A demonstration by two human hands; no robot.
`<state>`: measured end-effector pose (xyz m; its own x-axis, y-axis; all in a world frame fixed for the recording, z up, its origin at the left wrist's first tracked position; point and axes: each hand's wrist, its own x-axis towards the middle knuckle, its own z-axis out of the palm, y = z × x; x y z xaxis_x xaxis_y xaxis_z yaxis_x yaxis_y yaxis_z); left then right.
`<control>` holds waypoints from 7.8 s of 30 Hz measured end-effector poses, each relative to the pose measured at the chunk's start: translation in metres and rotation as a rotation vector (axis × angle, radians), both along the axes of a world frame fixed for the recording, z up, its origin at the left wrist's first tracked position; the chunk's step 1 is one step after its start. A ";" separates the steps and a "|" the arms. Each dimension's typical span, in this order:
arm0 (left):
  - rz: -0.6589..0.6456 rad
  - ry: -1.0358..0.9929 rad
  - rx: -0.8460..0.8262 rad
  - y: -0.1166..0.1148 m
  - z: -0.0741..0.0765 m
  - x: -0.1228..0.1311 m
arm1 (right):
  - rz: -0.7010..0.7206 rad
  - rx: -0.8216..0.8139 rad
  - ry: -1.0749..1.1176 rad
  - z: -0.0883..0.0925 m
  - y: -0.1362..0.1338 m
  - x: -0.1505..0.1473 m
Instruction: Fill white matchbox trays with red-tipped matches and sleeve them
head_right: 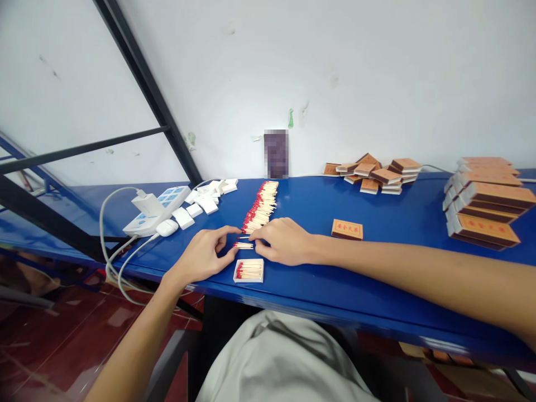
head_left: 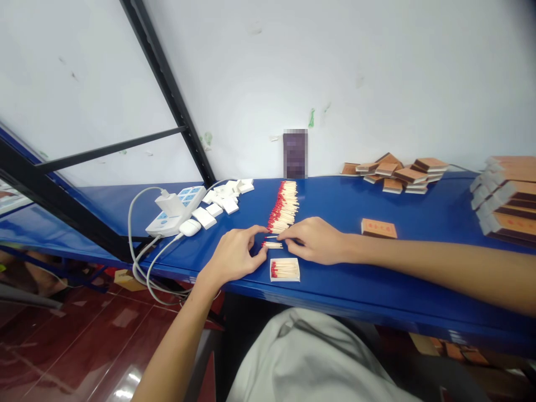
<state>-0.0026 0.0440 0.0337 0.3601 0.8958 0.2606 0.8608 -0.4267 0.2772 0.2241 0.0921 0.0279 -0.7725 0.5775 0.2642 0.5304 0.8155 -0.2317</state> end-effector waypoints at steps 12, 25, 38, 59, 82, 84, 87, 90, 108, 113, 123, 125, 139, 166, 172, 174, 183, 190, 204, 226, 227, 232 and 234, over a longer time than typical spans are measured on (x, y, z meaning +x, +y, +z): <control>-0.014 -0.003 -0.006 -0.001 0.002 0.001 | 0.040 0.000 0.012 0.001 0.000 0.001; -0.102 -0.034 -0.012 0.000 0.001 -0.001 | -0.062 0.034 -0.015 -0.001 0.000 0.001; 0.001 -0.024 -0.009 0.000 0.001 -0.001 | -0.065 0.017 -0.048 0.005 -0.003 0.000; 0.001 0.015 -0.005 0.003 -0.001 -0.001 | -0.066 -0.017 -0.054 0.005 -0.003 0.000; 0.016 0.026 -0.008 0.002 0.000 -0.001 | -0.059 -0.003 -0.058 0.003 -0.001 -0.001; 0.011 0.027 -0.007 0.002 0.001 -0.001 | -0.059 -0.002 -0.059 0.003 -0.001 0.000; 0.002 0.025 -0.009 0.001 0.001 -0.001 | -0.058 0.000 -0.062 0.003 -0.001 0.000; -0.005 0.022 -0.014 0.001 0.002 -0.001 | -0.061 -0.004 -0.066 0.004 -0.001 0.000; -0.104 0.009 -0.001 0.002 0.002 -0.003 | -0.055 -0.015 -0.065 0.006 -0.003 0.000; -0.102 -0.003 -0.003 0.001 0.003 -0.003 | -0.056 -0.002 -0.067 0.006 -0.003 0.000; -0.109 -0.011 0.007 0.002 0.001 -0.003 | -0.061 0.017 -0.076 0.005 -0.002 0.000; -0.117 -0.009 0.006 0.002 0.001 -0.003 | -0.058 0.019 -0.076 0.005 -0.002 0.000; -0.107 0.068 0.057 0.000 0.001 0.000 | -0.057 0.026 -0.065 0.005 -0.003 0.000; 0.032 0.016 -0.004 -0.002 0.004 0.002 | 0.018 -0.013 -0.012 0.000 0.001 0.001; -0.028 -0.038 -0.012 0.000 0.002 0.000 | 0.005 -0.014 0.010 0.002 0.001 0.002; -0.070 -0.061 -0.017 0.002 0.001 -0.002 | 0.025 -0.007 0.000 0.003 0.001 0.002; -0.111 0.090 0.073 -0.002 0.002 0.000 | 0.059 0.024 -0.046 0.009 0.001 -0.004; -0.100 0.221 0.120 -0.007 0.003 0.006 | -0.005 -0.001 -0.029 0.011 -0.001 -0.007; -0.045 0.432 0.133 -0.012 0.005 0.016 | 0.120 0.049 -0.115 0.005 0.005 -0.008; -0.056 0.359 0.047 -0.015 0.005 0.016 | 0.147 -0.051 -0.076 0.010 0.005 -0.008; -0.055 0.368 0.048 -0.015 0.005 0.016 | 0.145 -0.056 -0.073 0.011 0.004 -0.008; -0.054 0.392 0.041 -0.016 0.005 0.016 | 0.133 -0.050 -0.113 0.015 0.000 -0.008; -0.055 0.393 0.040 -0.016 0.004 0.017 | 0.117 -0.033 -0.148 0.016 -0.002 -0.008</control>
